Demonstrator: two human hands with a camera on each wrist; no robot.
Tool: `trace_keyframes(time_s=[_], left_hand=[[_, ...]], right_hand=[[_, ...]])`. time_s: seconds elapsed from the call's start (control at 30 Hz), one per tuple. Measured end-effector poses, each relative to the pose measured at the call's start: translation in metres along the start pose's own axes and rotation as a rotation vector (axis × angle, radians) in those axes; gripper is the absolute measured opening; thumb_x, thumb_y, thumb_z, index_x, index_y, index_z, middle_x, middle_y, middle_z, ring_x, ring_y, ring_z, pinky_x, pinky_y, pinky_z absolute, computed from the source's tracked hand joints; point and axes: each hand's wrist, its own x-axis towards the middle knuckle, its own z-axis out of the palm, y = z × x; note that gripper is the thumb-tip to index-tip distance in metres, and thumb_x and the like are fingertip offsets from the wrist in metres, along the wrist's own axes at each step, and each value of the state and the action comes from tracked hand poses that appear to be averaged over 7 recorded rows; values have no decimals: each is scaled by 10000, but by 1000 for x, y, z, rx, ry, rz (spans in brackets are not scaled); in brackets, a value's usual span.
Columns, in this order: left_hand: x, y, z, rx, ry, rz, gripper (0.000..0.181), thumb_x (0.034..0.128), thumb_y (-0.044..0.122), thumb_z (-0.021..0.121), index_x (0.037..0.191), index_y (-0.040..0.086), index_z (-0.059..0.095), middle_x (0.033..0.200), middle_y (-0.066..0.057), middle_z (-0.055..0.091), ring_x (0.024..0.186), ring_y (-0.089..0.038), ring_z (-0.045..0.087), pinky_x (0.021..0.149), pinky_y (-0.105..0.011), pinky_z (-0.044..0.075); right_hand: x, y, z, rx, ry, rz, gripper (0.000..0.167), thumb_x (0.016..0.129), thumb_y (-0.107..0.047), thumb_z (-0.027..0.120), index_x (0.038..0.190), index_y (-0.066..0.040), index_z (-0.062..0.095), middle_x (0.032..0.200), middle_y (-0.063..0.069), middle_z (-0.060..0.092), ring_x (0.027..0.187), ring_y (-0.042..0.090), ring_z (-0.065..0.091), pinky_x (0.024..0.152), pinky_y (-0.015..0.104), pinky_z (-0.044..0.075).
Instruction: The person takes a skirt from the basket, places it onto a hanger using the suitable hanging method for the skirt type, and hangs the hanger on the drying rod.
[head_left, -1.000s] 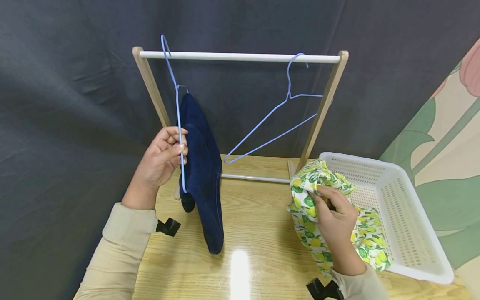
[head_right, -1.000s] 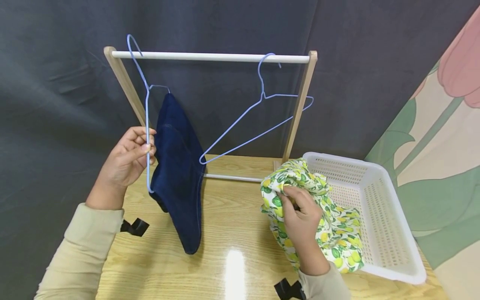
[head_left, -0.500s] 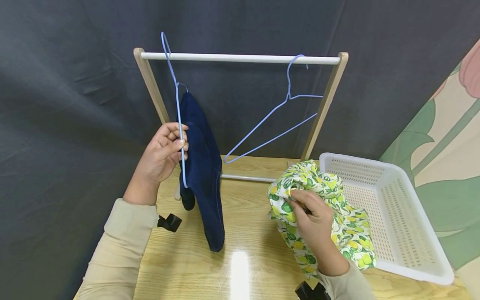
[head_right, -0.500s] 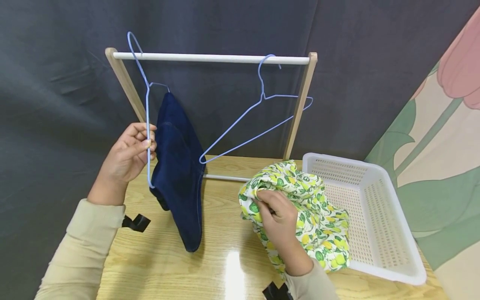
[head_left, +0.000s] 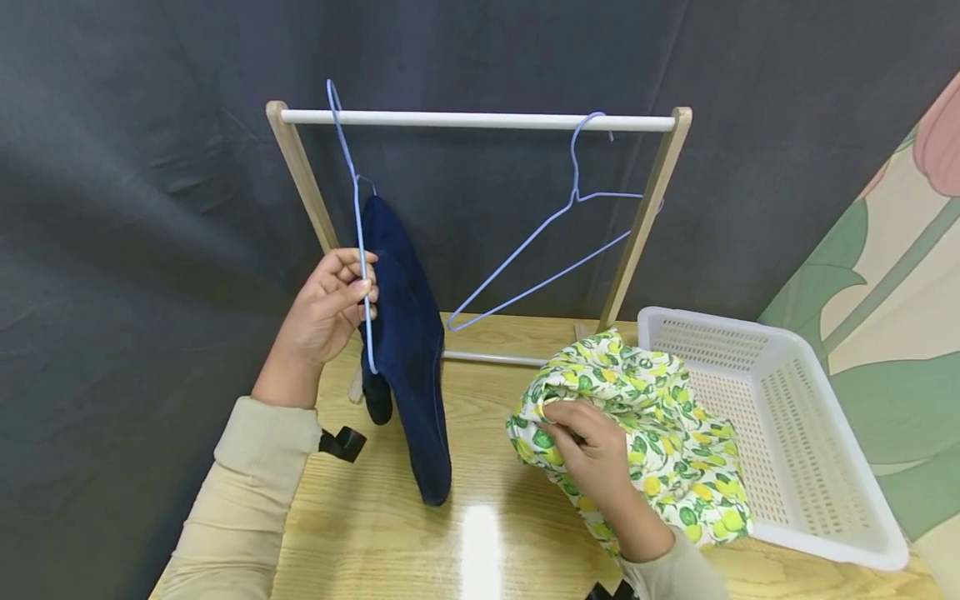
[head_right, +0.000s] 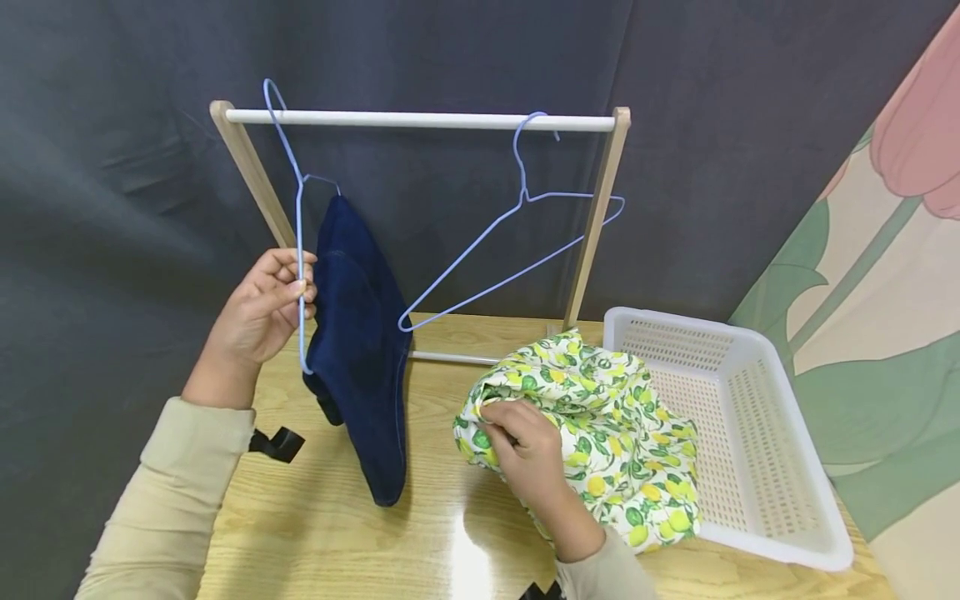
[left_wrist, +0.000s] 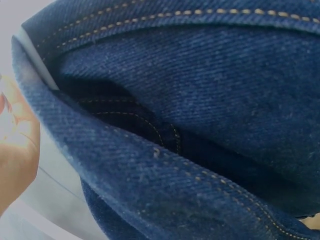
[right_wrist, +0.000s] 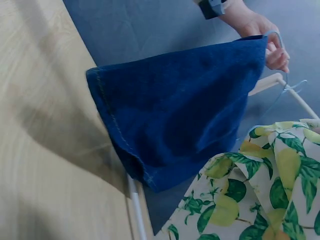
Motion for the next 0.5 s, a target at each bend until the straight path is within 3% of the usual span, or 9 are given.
trace_keyframes(time_s=[0.23,0.37,0.5], left_hand=[[-2,-5,-3,31,25,-18,373,832,-179,232,1021,31,476,805,-55,476,657,-126,495,542,-198,456],[-4,-6,-4,41,34,-27,380,834,-180,228,1013,41,481,803,-48,474,654,-122,490,539,-195,455],[-5,-8,-6,35,31,-27,383,834,-180,227,1013,41,482,802,-47,473,654,-121,492,543,-192,459]], right_hand=[[-16,5,12,-11,-47,57,208,839,-167,555,758,11,626,725,97,604,681,175,558,636,137,435],[-26,7,18,-15,-86,89,35,769,-31,618,779,1,624,749,88,604,699,185,561,658,144,436],[-36,10,23,-29,-117,121,193,649,132,634,786,-4,624,763,85,600,709,190,563,659,140,439]])
